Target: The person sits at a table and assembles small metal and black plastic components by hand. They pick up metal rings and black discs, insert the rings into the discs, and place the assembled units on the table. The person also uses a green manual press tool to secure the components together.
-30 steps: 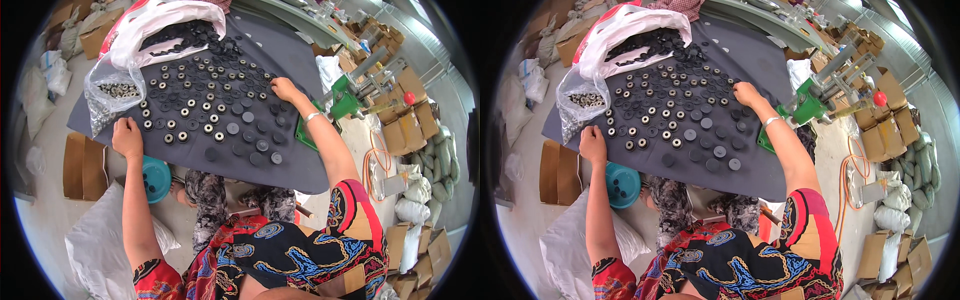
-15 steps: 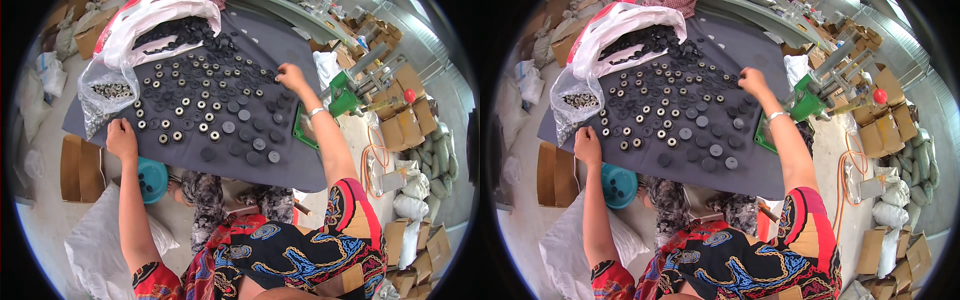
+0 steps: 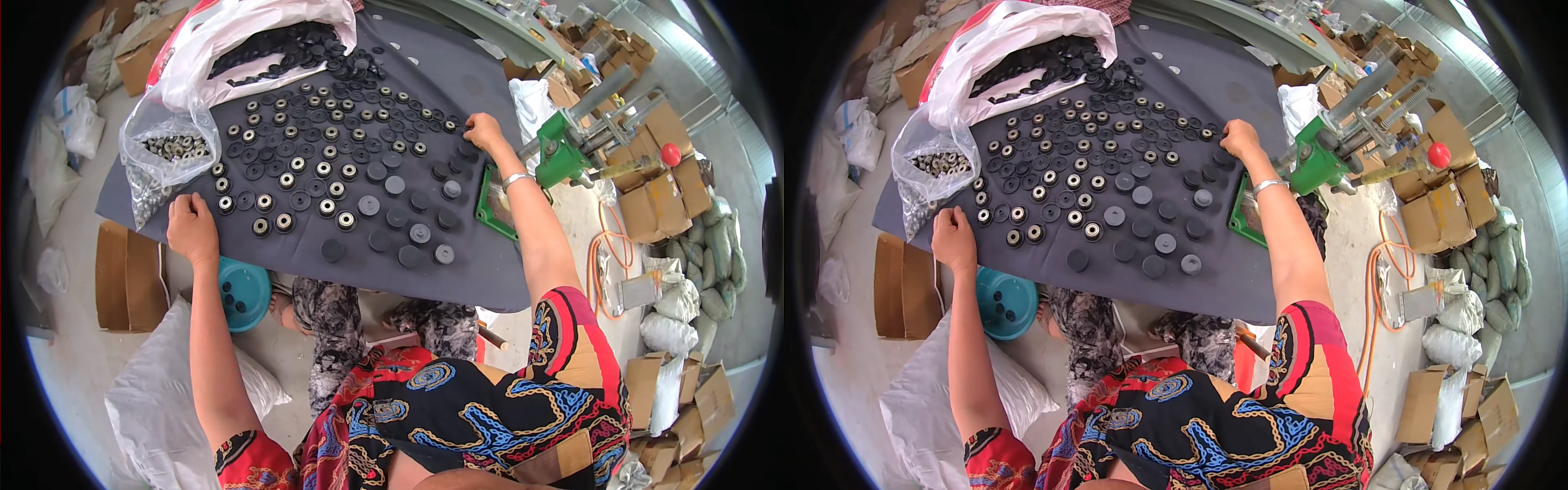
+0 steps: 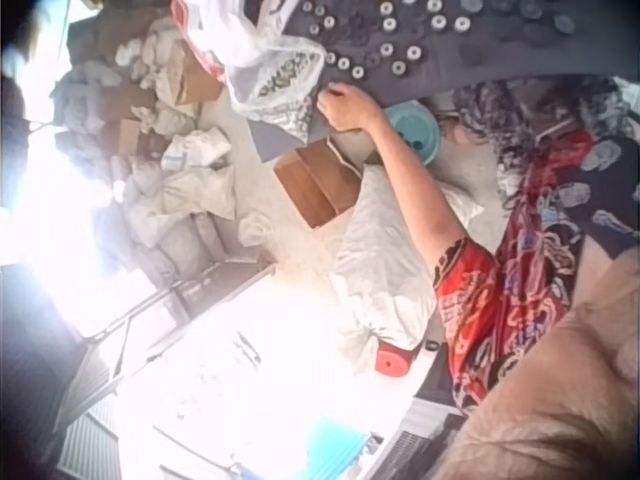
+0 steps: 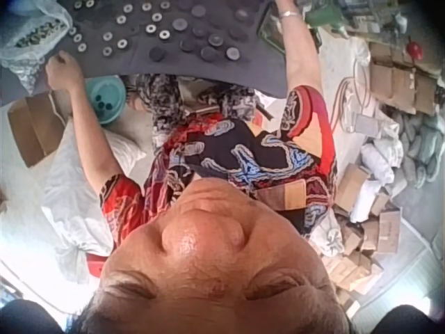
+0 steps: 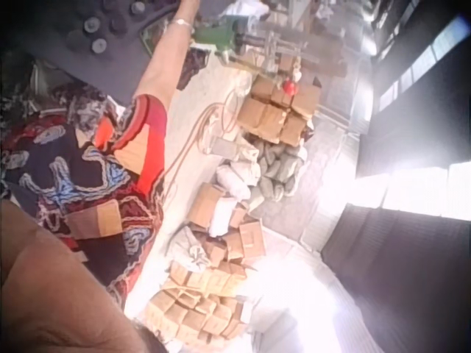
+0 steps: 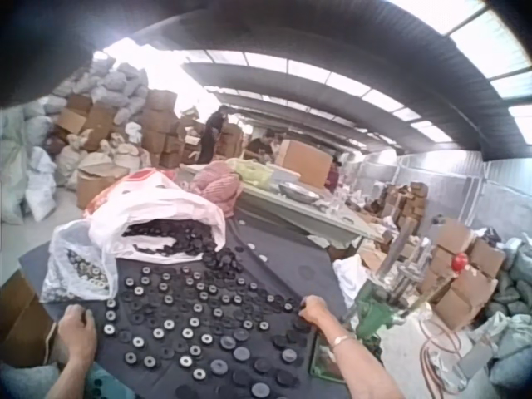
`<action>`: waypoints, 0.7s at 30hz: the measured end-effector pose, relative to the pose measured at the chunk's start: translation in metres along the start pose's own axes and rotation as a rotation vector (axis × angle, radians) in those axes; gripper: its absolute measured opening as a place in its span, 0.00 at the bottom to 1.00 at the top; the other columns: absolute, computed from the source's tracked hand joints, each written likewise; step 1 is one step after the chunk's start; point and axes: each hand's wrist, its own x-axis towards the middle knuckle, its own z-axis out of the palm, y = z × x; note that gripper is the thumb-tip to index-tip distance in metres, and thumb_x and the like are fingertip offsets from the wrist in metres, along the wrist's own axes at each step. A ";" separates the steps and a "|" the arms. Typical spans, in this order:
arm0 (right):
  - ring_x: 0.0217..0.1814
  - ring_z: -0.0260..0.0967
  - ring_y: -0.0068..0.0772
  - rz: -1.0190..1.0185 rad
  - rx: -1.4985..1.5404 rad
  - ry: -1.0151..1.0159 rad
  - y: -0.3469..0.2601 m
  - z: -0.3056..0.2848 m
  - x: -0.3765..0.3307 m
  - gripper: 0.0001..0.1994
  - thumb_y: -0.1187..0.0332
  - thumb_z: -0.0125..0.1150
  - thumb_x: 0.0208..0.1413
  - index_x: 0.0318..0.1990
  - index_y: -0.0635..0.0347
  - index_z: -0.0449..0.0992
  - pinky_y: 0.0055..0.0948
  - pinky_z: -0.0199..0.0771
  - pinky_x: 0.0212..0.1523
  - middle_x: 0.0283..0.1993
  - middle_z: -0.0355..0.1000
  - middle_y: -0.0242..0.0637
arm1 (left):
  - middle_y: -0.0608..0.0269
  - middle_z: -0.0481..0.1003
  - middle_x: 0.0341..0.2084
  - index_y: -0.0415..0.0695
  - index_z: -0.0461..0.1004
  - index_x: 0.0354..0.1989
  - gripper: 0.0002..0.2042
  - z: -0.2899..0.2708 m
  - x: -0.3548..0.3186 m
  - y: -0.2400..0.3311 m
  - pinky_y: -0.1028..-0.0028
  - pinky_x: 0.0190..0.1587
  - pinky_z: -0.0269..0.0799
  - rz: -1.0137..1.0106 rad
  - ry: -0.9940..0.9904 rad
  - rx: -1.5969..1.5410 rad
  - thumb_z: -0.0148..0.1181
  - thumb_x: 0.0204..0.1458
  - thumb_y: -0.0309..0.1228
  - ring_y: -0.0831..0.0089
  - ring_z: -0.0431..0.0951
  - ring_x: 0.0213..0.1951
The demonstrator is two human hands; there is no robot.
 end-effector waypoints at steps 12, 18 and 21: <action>0.37 0.76 0.42 0.052 -0.027 -0.074 -0.008 -0.008 0.003 0.19 0.68 0.72 0.35 0.38 0.65 0.79 0.34 0.74 0.40 0.33 0.77 0.48 | 0.68 0.73 0.26 0.48 0.71 0.26 0.09 -0.003 -0.001 0.000 0.61 0.27 0.67 -0.005 -0.017 -0.004 0.54 0.53 0.39 0.60 0.75 0.26; 0.42 0.75 0.45 0.028 -0.105 -0.112 -0.007 -0.008 0.005 0.15 0.66 0.70 0.39 0.36 0.61 0.80 0.36 0.74 0.44 0.37 0.76 0.47 | 0.68 0.73 0.25 0.48 0.71 0.25 0.09 0.000 0.001 0.000 0.62 0.26 0.67 0.008 -0.008 0.005 0.55 0.53 0.38 0.61 0.75 0.25; 0.46 0.73 0.45 0.103 -0.145 -0.074 -0.011 -0.011 0.006 0.13 0.67 0.66 0.43 0.38 0.58 0.80 0.38 0.73 0.46 0.40 0.76 0.46 | 0.68 0.73 0.25 0.48 0.71 0.25 0.09 0.001 -0.001 -0.002 0.62 0.26 0.67 0.019 0.007 -0.004 0.55 0.53 0.38 0.61 0.75 0.25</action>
